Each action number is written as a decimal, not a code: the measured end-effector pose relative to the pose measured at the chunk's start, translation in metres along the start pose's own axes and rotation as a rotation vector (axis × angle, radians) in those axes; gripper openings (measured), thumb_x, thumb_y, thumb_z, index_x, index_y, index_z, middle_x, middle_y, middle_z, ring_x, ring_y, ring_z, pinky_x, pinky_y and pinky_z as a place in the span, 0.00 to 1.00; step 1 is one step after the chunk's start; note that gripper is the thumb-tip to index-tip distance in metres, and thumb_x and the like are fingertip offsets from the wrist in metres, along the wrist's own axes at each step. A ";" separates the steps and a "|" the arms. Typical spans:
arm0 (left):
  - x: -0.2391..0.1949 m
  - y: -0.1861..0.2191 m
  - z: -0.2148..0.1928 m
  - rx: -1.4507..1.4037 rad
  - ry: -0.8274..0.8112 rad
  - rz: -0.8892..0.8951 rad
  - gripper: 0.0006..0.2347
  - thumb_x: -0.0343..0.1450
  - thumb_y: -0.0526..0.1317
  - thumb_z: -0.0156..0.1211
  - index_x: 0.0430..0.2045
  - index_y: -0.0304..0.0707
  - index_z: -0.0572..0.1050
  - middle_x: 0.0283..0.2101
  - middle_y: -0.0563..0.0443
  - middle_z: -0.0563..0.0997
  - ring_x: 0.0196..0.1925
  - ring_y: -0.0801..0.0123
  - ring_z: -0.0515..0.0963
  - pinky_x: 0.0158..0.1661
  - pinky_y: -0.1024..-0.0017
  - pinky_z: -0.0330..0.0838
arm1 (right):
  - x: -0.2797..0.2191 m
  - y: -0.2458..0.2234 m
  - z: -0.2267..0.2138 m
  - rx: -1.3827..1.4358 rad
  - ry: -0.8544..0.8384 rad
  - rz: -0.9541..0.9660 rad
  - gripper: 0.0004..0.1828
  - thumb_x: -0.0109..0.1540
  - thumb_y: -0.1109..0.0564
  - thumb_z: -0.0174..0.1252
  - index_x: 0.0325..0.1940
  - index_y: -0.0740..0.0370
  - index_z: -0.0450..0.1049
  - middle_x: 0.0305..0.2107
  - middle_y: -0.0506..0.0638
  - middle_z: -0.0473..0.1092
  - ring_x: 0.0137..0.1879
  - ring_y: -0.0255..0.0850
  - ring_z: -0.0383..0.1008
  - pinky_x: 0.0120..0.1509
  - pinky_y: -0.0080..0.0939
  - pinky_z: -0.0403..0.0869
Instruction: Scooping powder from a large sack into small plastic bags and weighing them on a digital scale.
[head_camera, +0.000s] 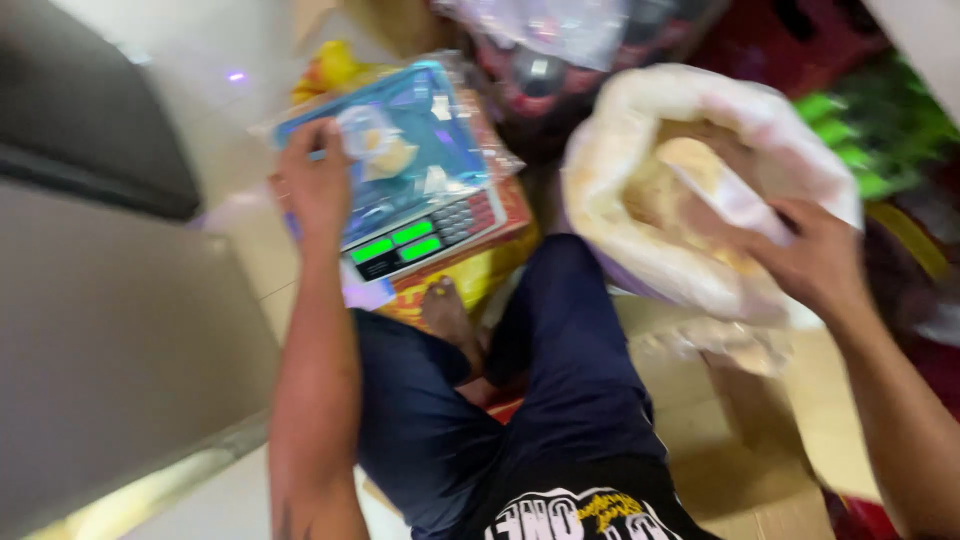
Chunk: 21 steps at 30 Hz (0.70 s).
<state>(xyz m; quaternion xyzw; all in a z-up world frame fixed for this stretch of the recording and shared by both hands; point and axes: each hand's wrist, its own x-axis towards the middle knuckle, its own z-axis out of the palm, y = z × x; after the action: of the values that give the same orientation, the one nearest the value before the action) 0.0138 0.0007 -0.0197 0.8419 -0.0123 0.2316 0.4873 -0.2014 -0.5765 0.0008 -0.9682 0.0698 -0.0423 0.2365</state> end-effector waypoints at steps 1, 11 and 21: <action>0.000 -0.006 -0.003 0.090 0.012 0.043 0.09 0.79 0.38 0.59 0.44 0.33 0.84 0.42 0.50 0.87 0.41 0.68 0.83 0.46 0.70 0.78 | 0.003 0.006 0.004 -0.037 0.029 -0.048 0.29 0.63 0.55 0.75 0.64 0.78 0.82 0.52 0.65 0.81 0.50 0.57 0.79 0.56 0.52 0.74; -0.003 0.031 -0.005 -0.108 0.006 -0.340 0.14 0.78 0.45 0.58 0.47 0.34 0.84 0.37 0.53 0.86 0.34 0.75 0.83 0.39 0.76 0.80 | -0.001 0.005 -0.003 0.004 0.044 0.035 0.29 0.64 0.61 0.72 0.67 0.82 0.81 0.51 0.69 0.80 0.50 0.57 0.80 0.55 0.52 0.76; -0.002 0.038 -0.004 -0.001 -0.063 -0.266 0.09 0.75 0.39 0.66 0.45 0.35 0.84 0.41 0.51 0.88 0.41 0.73 0.86 0.45 0.73 0.84 | 0.035 -0.120 -0.020 0.027 0.041 -0.251 0.29 0.62 0.64 0.70 0.67 0.83 0.81 0.56 0.68 0.80 0.53 0.56 0.79 0.59 0.50 0.75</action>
<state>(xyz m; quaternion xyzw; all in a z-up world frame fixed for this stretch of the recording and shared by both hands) 0.0008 -0.0162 0.0120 0.8427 0.0840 0.1385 0.5135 -0.1554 -0.4859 0.0759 -0.9649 -0.0479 -0.0924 0.2410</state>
